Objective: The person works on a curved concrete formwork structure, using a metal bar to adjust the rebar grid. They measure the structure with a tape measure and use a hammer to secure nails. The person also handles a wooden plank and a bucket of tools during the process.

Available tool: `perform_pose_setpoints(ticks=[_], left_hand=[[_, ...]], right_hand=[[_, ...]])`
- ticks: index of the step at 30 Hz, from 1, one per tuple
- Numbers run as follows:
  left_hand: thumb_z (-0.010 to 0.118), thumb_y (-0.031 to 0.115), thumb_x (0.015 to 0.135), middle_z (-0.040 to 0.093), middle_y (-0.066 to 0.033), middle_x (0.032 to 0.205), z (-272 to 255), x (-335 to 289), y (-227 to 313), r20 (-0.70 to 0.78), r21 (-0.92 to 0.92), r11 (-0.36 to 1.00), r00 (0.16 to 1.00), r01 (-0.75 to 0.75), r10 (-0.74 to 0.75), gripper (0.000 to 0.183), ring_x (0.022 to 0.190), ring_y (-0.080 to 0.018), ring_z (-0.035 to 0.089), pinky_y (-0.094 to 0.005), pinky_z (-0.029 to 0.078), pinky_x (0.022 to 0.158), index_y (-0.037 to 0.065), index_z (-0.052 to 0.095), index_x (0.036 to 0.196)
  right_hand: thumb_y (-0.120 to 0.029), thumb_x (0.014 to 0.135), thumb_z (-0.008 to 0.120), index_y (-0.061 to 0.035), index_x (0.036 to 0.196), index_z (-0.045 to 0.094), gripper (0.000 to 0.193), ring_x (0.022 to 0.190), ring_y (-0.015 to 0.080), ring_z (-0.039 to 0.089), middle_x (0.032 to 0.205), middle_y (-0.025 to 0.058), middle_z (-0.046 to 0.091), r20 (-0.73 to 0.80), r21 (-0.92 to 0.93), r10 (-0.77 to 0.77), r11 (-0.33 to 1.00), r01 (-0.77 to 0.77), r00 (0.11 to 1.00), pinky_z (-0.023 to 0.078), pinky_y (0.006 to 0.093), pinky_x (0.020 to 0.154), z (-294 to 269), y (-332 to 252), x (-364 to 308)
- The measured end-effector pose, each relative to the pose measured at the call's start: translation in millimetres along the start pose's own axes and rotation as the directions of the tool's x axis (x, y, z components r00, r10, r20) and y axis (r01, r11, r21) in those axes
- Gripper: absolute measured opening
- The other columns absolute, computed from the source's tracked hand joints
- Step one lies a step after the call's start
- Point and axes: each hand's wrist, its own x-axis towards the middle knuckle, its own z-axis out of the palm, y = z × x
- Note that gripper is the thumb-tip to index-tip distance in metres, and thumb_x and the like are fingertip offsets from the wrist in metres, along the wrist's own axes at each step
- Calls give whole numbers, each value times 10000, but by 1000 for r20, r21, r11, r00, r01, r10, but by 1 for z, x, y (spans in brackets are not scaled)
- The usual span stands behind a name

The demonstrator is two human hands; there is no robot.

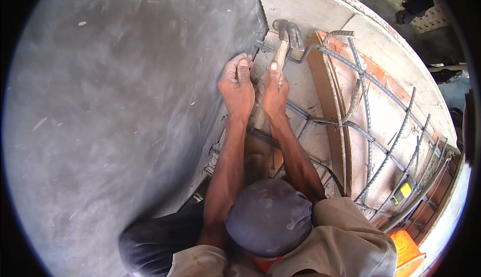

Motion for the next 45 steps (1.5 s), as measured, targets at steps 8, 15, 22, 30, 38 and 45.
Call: perform_pose_setpoints(ticks=[8, 15, 22, 30, 38, 45], left_hand=[[550, 115, 1086, 740, -184, 1191, -3, 3, -8, 36, 26, 1000, 999, -18, 17, 294, 1104, -227, 709, -340, 549, 971, -98, 650, 1261], [565, 96, 1076, 753, -142, 1142, -5, 0, -13, 3, -5, 1000, 1000, 2, -2, 247, 1057, -196, 713, -330, 552, 964, -69, 685, 1215], [565, 93, 1073, 751, -140, 1143, -1, 5, -11, 7, -18, 1000, 1000, 4, -4, 254, 1074, -193, 706, -327, 547, 972, -75, 680, 1225], [570, 93, 1068, 752, -145, 1143, -3, 0, -17, 11, 12, 1000, 1000, 16, -16, 264, 1056, -186, 699, -320, 540, 954, -78, 674, 1239], [574, 102, 1068, 757, -149, 1134, -3, -1, -23, 27, 51, 999, 999, 18, -20, 261, 1059, -187, 699, -322, 542, 941, -76, 682, 1226], [547, 136, 1092, 736, -193, 1211, -8, 3, -15, 37, 87, 996, 999, 23, -26, 328, 1140, -226, 701, -338, 548, 1001, -113, 631, 1287]], right_hand=[[-551, 1089, 476, 55, 991, 672, 645, 691, 195, 594, 728, 101, 609, 25, -199, 128, 972, -121, 991, 494, 374, 650, -1, -21, 1], [-527, 1083, 498, 92, 1042, 676, 646, 792, 313, 669, 817, 219, 673, 56, -349, 87, 935, -63, 995, 527, 471, 767, -10, -23, 0], [-537, 1091, 499, 8, 860, 634, 607, 634, 150, 503, 693, 47, 551, 63, -426, -112, 895, 128, 992, 431, 355, 571, -6, -5, 14], [-565, 1084, 480, -23, 896, 598, 586, 538, 176, 538, 644, 56, 532, 22, -108, 226, 969, -222, 974, 442, 374, 465, -10, -13, 2], [-493, 1104, 474, 7, 1012, 591, 523, 594, 233, 602, 737, 133, 614, 33, 56, 97, 994, -99, 995, 499, 402, 521, -11, 9, -2], [-417, 1092, 499, 138, 1254, 524, 579, 1014, 453, 721, 1049, 367, 698, 57, -428, 51, 903, -22, 997, 549, 501, 855, 24, -1, 2]])
